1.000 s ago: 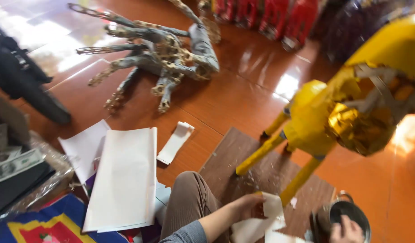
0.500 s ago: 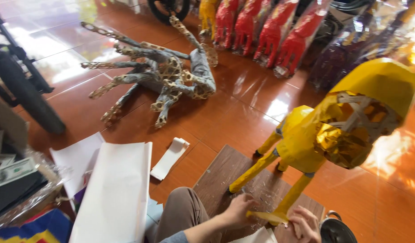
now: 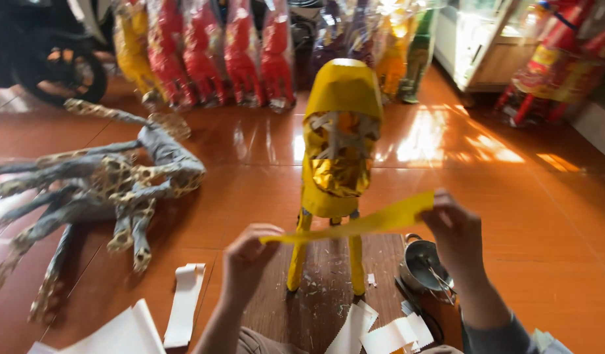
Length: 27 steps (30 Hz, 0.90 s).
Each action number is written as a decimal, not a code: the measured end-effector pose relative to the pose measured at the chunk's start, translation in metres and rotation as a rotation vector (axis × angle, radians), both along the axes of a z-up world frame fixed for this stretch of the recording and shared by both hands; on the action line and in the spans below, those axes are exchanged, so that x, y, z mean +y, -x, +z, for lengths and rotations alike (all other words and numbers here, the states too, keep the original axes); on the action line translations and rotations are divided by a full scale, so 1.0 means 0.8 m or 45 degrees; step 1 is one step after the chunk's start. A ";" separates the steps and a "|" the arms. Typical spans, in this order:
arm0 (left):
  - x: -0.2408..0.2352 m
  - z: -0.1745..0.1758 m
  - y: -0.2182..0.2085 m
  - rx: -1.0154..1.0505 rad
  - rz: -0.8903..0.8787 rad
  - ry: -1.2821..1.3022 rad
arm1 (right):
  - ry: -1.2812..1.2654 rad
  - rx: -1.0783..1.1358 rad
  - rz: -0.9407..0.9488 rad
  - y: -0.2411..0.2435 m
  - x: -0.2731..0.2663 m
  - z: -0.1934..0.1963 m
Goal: Applying gold paper strips to a bamboo frame to create an animal sculpture.
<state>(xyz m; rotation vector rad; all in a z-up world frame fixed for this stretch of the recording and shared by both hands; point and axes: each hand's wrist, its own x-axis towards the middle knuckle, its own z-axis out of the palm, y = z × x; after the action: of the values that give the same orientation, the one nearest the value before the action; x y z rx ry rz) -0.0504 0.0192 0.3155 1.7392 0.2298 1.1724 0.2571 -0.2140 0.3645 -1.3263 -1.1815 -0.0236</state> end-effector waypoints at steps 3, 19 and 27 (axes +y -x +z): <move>0.018 0.096 -0.019 -0.032 0.142 -0.078 | -0.137 0.500 0.033 -0.044 0.029 0.035; 0.123 0.183 -0.176 -0.332 -0.031 0.372 | -0.188 0.965 0.268 -0.035 0.160 0.127; 0.150 0.141 -0.222 -0.294 0.048 0.292 | -0.229 0.879 0.361 -0.082 0.217 0.067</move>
<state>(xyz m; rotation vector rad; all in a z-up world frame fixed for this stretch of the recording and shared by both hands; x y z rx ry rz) 0.1269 0.1395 0.4286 1.3935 0.2476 1.3090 0.3226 -0.0405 0.4180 -0.8840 -0.7375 0.4863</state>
